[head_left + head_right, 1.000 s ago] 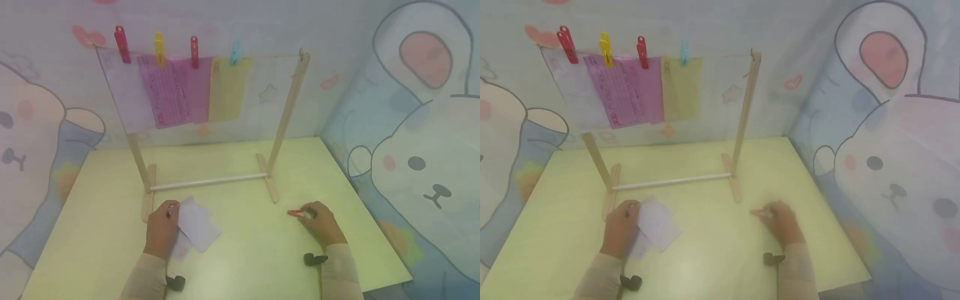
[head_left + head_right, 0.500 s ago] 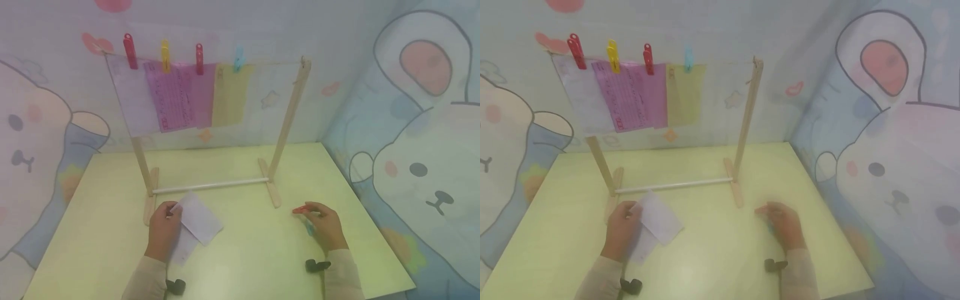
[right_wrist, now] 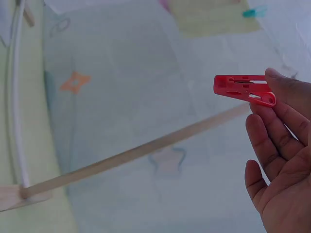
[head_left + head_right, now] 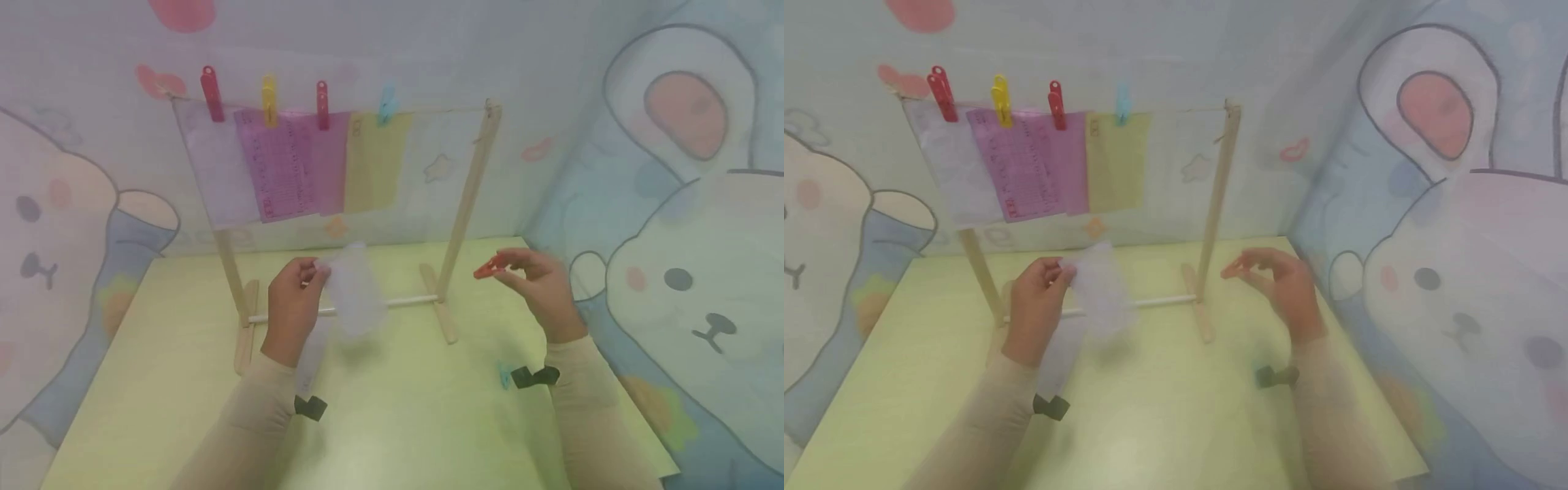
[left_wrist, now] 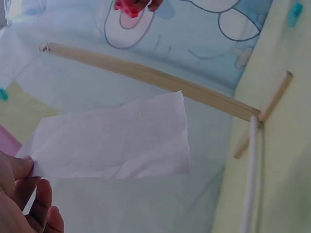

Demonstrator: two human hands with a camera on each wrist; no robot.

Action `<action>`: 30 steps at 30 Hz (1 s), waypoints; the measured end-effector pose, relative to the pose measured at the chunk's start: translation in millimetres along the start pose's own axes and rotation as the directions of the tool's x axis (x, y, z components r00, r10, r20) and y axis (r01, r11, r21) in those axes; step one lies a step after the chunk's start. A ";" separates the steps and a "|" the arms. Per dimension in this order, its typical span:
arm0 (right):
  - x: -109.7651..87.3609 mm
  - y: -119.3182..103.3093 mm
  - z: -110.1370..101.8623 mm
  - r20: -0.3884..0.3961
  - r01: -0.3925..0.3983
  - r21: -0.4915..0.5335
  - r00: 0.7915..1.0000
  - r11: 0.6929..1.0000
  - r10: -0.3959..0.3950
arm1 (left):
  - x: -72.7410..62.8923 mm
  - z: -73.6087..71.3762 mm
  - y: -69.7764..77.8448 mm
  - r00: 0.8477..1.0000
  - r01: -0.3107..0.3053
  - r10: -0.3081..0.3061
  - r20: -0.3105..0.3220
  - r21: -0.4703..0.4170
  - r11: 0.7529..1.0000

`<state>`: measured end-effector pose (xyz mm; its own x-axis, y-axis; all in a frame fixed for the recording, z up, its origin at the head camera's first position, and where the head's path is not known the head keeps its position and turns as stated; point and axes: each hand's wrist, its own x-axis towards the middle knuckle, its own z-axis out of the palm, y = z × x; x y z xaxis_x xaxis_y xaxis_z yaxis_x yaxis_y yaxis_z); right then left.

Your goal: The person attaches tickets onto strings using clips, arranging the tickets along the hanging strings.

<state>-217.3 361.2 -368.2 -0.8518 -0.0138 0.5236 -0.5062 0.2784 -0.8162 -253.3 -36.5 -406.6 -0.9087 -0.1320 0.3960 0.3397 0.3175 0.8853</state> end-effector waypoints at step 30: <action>186.3 -204.9 68.2 0.106 0.155 -0.195 0.985 0.968 -0.137 | 109.6 69.9 178.4 0.968 -0.222 0.210 -0.137 -0.082 0.972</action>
<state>-281.5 236.1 -120.0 -0.7842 -0.1535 0.6013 -0.5962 0.4551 -0.6614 -309.2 71.3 -222.4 -0.7751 -0.1899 0.6027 0.5519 0.2610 0.7920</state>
